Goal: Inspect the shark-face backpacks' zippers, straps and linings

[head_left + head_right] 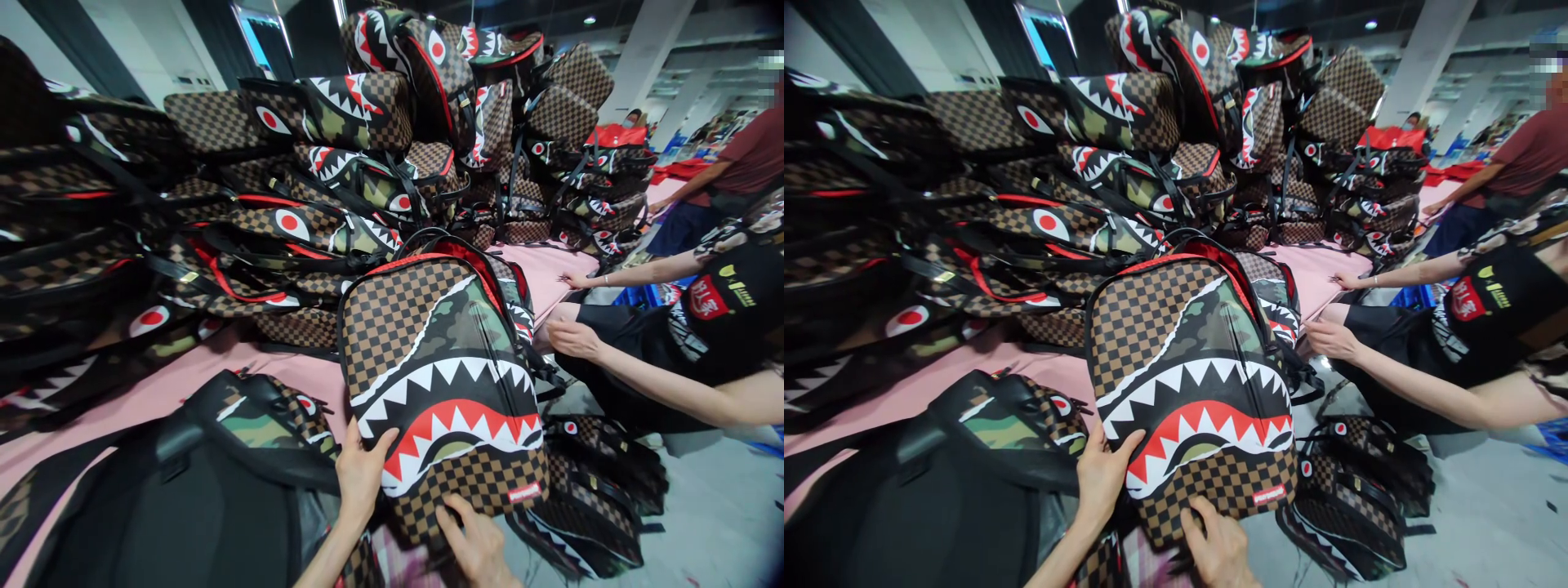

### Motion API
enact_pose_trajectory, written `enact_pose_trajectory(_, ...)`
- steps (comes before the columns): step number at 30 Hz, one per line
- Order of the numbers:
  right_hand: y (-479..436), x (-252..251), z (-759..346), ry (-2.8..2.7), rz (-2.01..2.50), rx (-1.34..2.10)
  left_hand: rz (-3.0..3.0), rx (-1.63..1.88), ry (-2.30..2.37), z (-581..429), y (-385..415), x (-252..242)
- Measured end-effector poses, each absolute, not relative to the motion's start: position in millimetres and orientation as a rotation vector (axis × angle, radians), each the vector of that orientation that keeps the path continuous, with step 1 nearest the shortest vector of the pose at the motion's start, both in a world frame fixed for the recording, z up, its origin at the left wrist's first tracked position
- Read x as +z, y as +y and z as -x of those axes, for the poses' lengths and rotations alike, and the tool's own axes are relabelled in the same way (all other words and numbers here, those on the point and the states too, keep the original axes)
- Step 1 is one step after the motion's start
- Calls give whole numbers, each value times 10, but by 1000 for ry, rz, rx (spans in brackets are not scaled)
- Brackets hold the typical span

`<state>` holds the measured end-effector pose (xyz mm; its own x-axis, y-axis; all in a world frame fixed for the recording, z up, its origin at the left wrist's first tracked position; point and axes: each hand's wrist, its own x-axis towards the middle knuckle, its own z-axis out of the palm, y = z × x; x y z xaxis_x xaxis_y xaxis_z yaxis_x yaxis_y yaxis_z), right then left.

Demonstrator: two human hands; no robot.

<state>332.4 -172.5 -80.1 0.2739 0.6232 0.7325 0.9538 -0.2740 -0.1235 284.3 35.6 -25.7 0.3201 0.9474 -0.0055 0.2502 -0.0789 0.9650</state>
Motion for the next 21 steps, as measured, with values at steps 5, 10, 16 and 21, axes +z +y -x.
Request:
enact_pose_trajectory(5,-1715,-784,-3328,-1422,1987,-777,-1575,792,1156,-2851,356,-249)
enact_pose_trajectory(10,-1704,-836,-3313,-1395,2021,-810,-1572,779,1177,-2848,355,-238)
enact_pose_trajectory(16,-1727,-878,-3310,-1419,2038,-798,-1557,829,1154,-2846,345,-223)
enact_pose_trajectory(21,-1732,-880,-3306,-1413,2022,-773,-1581,795,1154,-2846,335,-198)
